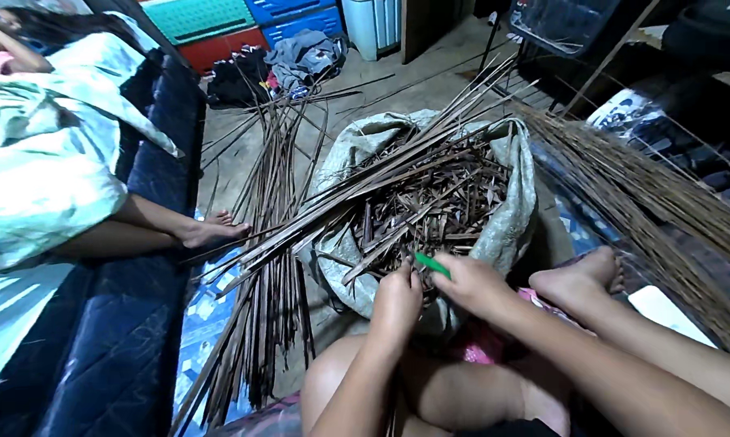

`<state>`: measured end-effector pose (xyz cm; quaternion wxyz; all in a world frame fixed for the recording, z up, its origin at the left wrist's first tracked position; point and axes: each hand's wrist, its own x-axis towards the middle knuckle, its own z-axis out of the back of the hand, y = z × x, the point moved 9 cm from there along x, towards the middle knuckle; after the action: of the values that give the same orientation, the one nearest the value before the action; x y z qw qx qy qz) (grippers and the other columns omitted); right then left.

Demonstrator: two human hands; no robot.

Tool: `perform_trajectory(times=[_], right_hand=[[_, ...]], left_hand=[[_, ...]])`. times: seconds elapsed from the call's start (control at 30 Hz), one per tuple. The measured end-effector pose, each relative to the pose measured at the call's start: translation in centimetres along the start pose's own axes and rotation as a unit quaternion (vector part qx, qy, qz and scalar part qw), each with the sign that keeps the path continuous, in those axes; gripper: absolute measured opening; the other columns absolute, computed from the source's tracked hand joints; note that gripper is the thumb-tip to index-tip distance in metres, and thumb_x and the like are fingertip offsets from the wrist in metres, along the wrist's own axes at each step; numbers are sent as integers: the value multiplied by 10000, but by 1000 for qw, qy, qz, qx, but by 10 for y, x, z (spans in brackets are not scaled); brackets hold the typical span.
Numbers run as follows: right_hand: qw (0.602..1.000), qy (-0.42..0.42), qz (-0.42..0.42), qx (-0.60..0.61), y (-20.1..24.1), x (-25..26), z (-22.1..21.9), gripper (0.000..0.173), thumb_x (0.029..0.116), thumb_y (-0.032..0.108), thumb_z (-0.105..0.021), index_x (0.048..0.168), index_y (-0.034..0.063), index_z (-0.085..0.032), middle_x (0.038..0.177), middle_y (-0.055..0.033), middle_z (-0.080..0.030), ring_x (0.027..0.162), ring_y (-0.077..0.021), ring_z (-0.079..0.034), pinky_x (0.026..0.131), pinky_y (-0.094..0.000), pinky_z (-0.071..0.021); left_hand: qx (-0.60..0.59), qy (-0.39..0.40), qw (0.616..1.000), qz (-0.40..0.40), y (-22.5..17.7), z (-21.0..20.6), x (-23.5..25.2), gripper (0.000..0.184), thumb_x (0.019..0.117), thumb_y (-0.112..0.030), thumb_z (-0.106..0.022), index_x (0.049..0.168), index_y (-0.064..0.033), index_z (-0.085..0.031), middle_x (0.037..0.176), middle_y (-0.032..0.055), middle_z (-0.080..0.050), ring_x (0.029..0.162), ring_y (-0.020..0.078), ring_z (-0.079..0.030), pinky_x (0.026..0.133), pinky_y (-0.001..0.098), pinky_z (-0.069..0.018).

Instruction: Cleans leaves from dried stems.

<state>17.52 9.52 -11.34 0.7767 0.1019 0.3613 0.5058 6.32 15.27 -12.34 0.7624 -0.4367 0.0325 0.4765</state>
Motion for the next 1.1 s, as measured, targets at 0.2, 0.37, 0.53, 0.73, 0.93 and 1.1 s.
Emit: perform_trajectory(times=[0.2, 0.37, 0.53, 0.73, 0.93, 1.1], right_hand=[[996, -6, -20, -93, -3, -9, -14, 339, 1087, 280, -461, 1195, -4, -610, 1037, -245, -705, 1019, -433, -701, 839, -599, -531], [990, -55, -100, -82, -38, 32, 0, 377, 1101, 292, -429, 1267, -1, -598, 1155, -255, -692, 1116, -434, -679, 907, -612, -521], [988, -89, -124, -34, -47, 33, 28, 359, 1100, 295, -432, 1230, 14, -613, 1112, -243, -694, 1088, -420, -679, 888, -612, -510], [1000, 9, 13, 22, -8, -10, -19, 301, 1058, 268, -479, 1076, 15, -640, 871, -192, -661, 855, -370, -669, 747, -576, -510], [997, -11, -27, -68, -8, -1, -19, 337, 1088, 277, -459, 1184, -2, -619, 1044, -240, -704, 1030, -427, -698, 846, -604, -527], [989, -63, -115, -63, -42, 31, 12, 370, 1098, 289, -433, 1268, 11, -609, 1173, -246, -692, 1136, -427, -672, 922, -615, -511]], left_hand=[[5, -15, 1000, -1, 1, 3, 0, 357, 1106, -192, -380, 1170, 6, -670, 923, 164, -679, 872, 278, -673, 826, 471, -533], [-2, -7, 1000, -10, 1, 1, 0, 437, 1107, -181, -373, 1497, -53, -524, 1107, 202, -717, 995, 305, -696, 937, 481, -525], [-18, -11, 1000, -9, 3, 2, 1, 432, 1110, -197, -371, 1488, -69, -537, 972, 161, -718, 851, 263, -688, 844, 448, -546], [-37, -20, 999, 1, 6, 4, 2, 383, 1100, -192, -382, 1326, -34, -648, 926, 137, -697, 826, 241, -671, 801, 442, -542], [-17, -23, 1000, 4, 6, 3, 0, 356, 1108, -205, -385, 1135, -8, -680, 876, 132, -670, 809, 246, -656, 776, 446, -528], [-20, -10, 1000, -4, 4, -2, 0, 426, 1115, -215, -362, 1458, -69, -569, 915, 127, -711, 794, 232, -672, 793, 425, -547]])
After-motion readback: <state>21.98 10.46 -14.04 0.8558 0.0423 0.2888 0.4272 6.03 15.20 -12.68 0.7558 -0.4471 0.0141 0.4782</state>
